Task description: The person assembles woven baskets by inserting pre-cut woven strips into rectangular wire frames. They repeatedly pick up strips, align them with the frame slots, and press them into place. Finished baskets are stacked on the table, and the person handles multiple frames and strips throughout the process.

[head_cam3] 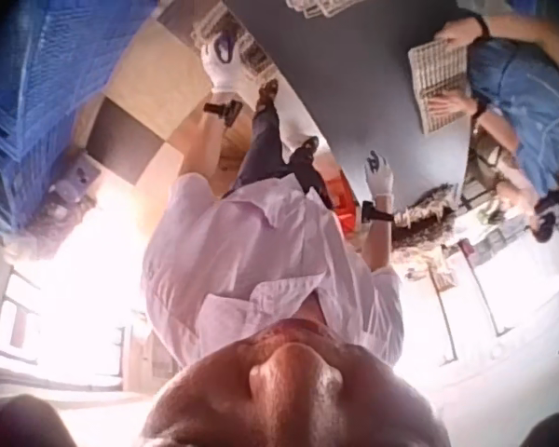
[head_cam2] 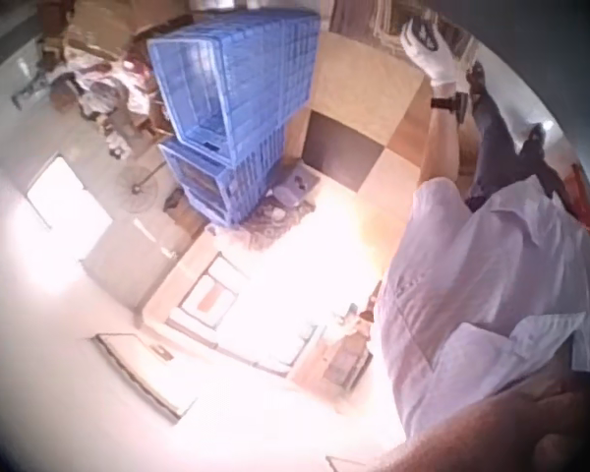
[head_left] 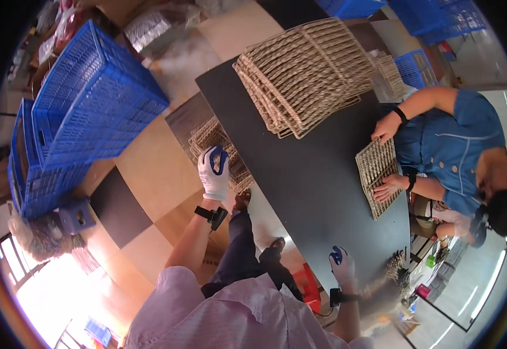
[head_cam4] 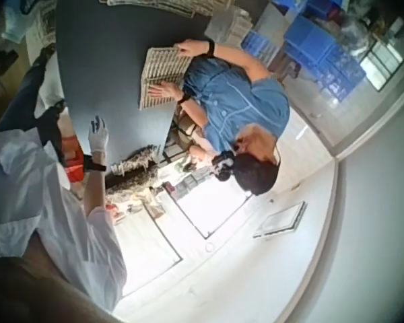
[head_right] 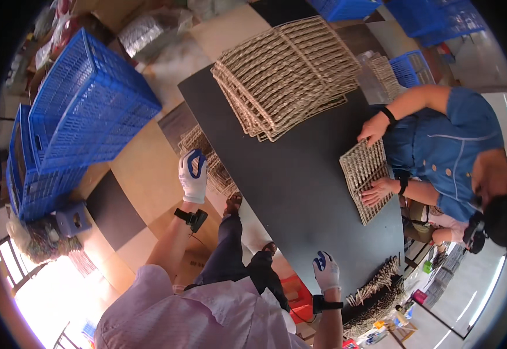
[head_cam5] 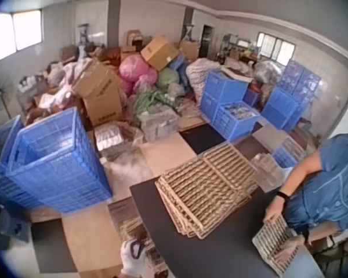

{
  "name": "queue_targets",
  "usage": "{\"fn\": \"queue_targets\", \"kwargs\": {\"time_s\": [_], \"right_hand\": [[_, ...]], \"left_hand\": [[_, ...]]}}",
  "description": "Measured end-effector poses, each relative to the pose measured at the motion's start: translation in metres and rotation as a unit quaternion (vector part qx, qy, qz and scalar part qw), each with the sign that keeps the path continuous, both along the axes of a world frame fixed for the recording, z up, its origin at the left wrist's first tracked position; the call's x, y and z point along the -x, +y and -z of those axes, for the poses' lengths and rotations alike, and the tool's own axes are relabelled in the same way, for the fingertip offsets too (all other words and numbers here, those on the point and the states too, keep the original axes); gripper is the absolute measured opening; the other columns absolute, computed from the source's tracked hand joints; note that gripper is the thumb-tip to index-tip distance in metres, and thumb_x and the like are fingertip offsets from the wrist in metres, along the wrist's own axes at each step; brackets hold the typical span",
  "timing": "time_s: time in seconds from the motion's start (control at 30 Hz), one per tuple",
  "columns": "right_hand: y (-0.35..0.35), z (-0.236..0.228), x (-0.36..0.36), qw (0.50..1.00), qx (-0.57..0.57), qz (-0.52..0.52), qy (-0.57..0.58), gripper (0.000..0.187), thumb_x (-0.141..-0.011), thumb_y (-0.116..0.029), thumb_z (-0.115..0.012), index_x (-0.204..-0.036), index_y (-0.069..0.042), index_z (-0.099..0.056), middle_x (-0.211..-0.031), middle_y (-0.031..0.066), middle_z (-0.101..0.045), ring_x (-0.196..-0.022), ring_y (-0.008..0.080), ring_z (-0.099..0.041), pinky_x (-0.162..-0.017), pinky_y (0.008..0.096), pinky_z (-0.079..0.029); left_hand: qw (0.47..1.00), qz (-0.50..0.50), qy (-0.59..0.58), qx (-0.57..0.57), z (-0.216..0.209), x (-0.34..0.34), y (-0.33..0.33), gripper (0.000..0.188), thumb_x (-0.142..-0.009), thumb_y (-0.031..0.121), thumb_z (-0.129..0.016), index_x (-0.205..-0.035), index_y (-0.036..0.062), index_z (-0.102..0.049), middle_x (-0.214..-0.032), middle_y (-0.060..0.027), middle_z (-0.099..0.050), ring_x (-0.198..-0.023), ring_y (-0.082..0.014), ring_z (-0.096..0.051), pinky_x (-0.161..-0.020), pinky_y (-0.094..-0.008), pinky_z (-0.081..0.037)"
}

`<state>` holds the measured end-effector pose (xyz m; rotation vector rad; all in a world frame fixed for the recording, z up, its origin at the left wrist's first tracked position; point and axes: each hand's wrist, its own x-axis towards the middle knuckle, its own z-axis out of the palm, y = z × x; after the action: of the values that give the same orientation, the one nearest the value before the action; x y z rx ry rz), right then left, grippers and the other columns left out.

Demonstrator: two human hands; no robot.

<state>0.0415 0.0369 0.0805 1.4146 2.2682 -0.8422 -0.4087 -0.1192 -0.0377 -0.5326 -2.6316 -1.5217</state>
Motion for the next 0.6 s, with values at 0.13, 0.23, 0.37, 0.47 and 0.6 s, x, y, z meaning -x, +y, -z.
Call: {"fn": "queue_targets", "kwargs": {"time_s": [0.13,0.23,0.37,0.47,0.6], "right_hand": [[0.009,0.004,0.037,0.997,-0.012,0.013,0.076,0.034,-0.083,-0.018,-0.068,-0.114,-0.003,-0.063,-0.108,0.0165,-0.065,-0.096,0.0338,-0.064,-0.085,0.0388,-0.051],[0.027,0.011,0.084,0.985,0.021,0.066,0.159,0.030,-0.085,-0.018,-0.067,-0.111,-0.002,-0.064,-0.104,0.0149,-0.067,-0.094,0.0307,-0.066,-0.084,0.0368,-0.052],[0.059,0.015,0.190,0.868,0.227,0.233,0.375,0.028,-0.092,-0.020,-0.063,-0.111,0.001,-0.062,-0.100,0.0092,-0.067,-0.089,0.0220,-0.066,-0.083,0.0333,-0.054],[0.081,-0.001,0.286,0.717,0.369,0.371,0.461,0.035,-0.092,-0.027,-0.065,-0.113,0.000,-0.057,-0.096,0.0105,-0.064,-0.086,0.0220,-0.066,-0.085,0.0355,-0.055],[0.098,-0.020,0.371,0.741,0.362,0.406,0.394,0.042,-0.088,-0.034,-0.069,-0.109,0.000,-0.057,-0.091,0.0090,-0.064,-0.074,0.0199,-0.064,-0.073,0.0329,-0.058]], "left_hand": [[0.999,0.046,0.027,-0.011,-0.084,0.020,0.057,0.040,-0.078,0.010,-0.074,-0.115,0.0032,-0.059,-0.111,-0.0145,-0.061,-0.103,-0.0304,-0.060,-0.090,-0.0375,-0.048],[0.995,0.052,-0.081,-0.005,-0.091,0.031,0.101,0.046,-0.079,0.019,-0.077,-0.117,0.0030,-0.057,-0.108,-0.0137,-0.063,-0.095,-0.0296,-0.064,-0.086,-0.0361,-0.051],[0.907,0.051,-0.366,-0.201,-0.078,0.049,0.121,0.036,-0.088,0.014,-0.069,-0.120,0.0038,-0.056,-0.101,-0.0066,-0.066,-0.083,-0.0177,-0.066,-0.072,-0.0287,-0.054],[0.878,0.087,-0.411,-0.229,-0.088,0.047,0.119,0.030,-0.092,0.009,-0.063,-0.121,0.0039,-0.056,-0.100,-0.0047,-0.065,-0.081,-0.0134,-0.064,-0.067,-0.0269,-0.054],[0.872,0.139,-0.413,-0.225,-0.086,0.046,0.113,0.027,-0.093,0.007,-0.060,-0.120,0.0020,-0.057,-0.100,-0.0059,-0.066,-0.080,-0.0139,-0.064,-0.068,-0.0276,-0.055]]}}
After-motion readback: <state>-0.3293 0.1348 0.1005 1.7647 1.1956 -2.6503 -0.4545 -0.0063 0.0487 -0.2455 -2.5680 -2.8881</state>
